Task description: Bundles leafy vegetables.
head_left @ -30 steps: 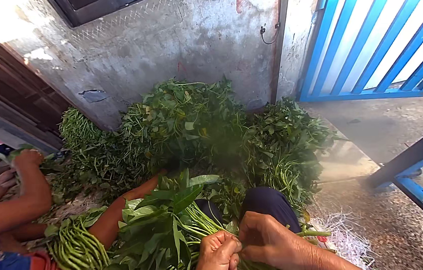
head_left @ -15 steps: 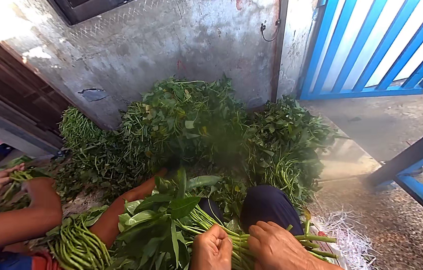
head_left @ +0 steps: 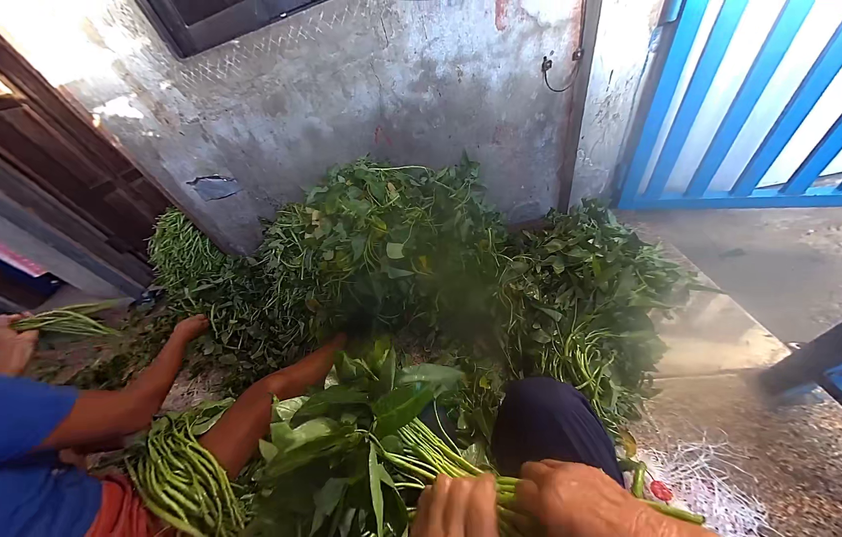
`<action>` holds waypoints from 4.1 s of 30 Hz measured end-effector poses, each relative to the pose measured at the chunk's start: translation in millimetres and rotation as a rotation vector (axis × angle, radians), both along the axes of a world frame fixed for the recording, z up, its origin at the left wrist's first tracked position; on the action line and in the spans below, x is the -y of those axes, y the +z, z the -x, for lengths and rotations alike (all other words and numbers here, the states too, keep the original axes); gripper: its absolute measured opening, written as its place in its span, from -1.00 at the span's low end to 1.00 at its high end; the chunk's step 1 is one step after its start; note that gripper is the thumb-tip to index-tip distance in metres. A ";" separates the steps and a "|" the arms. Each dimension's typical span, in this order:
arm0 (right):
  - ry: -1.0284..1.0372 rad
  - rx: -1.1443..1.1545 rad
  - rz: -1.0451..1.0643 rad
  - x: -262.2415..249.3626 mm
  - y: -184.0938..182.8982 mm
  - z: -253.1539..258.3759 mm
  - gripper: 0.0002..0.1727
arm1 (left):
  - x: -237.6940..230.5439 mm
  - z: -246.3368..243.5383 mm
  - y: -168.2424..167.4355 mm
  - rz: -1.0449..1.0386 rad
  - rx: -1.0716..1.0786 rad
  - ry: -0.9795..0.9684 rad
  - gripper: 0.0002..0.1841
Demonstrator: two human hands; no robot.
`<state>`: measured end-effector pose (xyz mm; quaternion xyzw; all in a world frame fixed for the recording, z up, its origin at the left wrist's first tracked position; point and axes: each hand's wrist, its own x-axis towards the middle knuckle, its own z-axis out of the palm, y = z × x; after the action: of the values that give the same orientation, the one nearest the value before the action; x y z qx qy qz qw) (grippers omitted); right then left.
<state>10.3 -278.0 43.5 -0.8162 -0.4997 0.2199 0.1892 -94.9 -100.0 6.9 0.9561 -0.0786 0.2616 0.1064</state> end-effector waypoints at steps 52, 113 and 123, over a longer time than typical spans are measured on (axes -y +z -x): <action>-0.054 0.316 -0.325 -39.3 149.2 -58.9 -0.47 | -144.5 -88.1 137.0 1.274 -0.300 -0.988 -0.54; -0.489 -0.875 -1.275 -193.0 75.0 -22.9 -0.48 | -185.9 -67.7 65.8 1.188 -0.651 -0.782 -0.36; 0.056 -0.385 -0.489 -148.9 63.0 -31.4 0.55 | -203.4 -70.7 99.5 1.210 -0.347 -1.076 -0.44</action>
<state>41.7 -129.1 106.5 -0.6757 -0.5151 0.2487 0.4651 -24.2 103.3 106.4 0.5920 -0.3536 0.0208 0.7239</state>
